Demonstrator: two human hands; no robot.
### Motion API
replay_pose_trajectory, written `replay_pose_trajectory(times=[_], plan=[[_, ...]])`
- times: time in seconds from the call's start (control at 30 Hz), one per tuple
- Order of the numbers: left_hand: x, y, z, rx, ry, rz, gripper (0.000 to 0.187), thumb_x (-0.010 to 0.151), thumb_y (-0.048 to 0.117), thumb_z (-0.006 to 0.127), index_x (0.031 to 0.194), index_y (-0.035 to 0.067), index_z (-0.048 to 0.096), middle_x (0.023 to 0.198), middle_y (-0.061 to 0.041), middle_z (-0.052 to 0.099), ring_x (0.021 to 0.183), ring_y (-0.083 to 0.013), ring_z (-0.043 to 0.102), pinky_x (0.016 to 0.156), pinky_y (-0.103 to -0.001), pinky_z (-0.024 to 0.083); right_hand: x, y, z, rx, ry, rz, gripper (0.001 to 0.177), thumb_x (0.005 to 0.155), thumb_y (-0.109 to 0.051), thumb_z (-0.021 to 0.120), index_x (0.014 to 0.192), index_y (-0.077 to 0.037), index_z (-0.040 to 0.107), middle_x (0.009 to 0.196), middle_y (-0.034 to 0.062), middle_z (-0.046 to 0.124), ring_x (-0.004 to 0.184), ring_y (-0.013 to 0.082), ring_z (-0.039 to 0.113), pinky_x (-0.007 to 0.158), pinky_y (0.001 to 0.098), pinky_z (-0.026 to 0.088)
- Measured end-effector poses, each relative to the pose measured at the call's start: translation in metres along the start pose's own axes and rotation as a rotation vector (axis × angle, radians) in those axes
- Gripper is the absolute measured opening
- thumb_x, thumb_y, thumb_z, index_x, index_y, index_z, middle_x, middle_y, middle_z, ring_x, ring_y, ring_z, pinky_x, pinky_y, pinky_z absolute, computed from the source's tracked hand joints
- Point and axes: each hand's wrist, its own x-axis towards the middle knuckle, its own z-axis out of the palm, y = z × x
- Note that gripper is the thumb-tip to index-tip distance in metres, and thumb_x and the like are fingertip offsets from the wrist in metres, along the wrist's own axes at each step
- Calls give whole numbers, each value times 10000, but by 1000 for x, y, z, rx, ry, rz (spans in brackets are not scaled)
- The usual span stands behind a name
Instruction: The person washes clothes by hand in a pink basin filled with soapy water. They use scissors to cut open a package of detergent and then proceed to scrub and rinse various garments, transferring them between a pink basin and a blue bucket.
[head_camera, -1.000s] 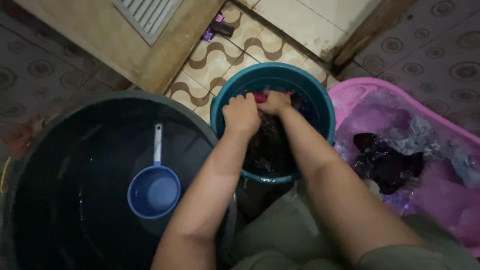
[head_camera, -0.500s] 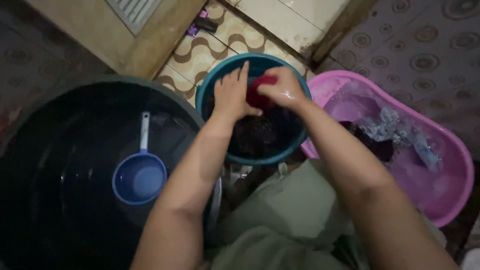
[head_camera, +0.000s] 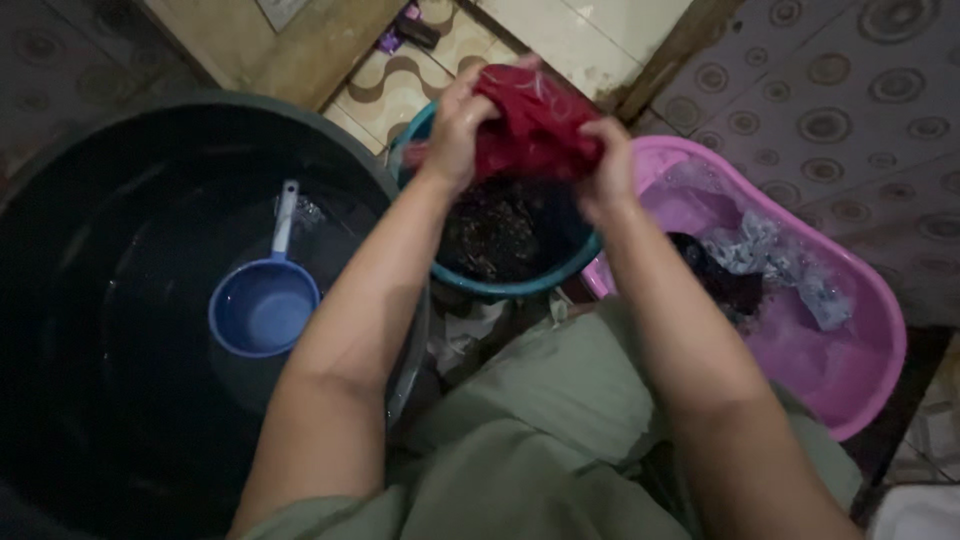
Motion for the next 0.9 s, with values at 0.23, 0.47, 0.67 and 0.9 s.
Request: replay_pose_trajectory(times=[0.23, 0.47, 0.67, 0.9], plan=[[-10, -19, 51, -124, 190, 120, 358, 965, 180, 535, 1314, 97, 538, 1054, -85, 656, 960, -182, 616, 923, -311, 502, -21, 53, 23, 241, -463, 376, 797, 868, -655, 366, 1527, -212, 428, 1574, 120, 453, 1357, 384, 513, 1137, 650, 338], [-12, -56, 70, 395, 538, 161, 261, 1034, 271, 664, 1059, 13, 641, 899, -49, 636, 821, -131, 595, 737, -281, 499, 21, 65, 22, 106, 11, -446, 422, 1112, -434, 534, 1035, -50, 690, 975, 77, 679, 912, 194, 621, 872, 331, 510], [-12, -119, 11, 219, 585, -119, 319, 1027, 254, 650, 912, -36, 717, 796, -46, 663, 705, -121, 557, 634, -286, 450, 12, 64, 36, -612, 105, -900, 293, 1045, -153, 668, 794, -6, 636, 757, 66, 574, 689, 139, 515, 645, 297, 429], [-9, -133, -19, 42, 475, -779, 269, 931, 310, 673, 998, 53, 722, 885, -86, 730, 757, -212, 683, 598, -374, 531, 10, 68, 23, -870, 2, -975, 248, 1007, -151, 665, 815, 3, 632, 741, 180, 563, 656, 312, 567, 617, 406, 442]])
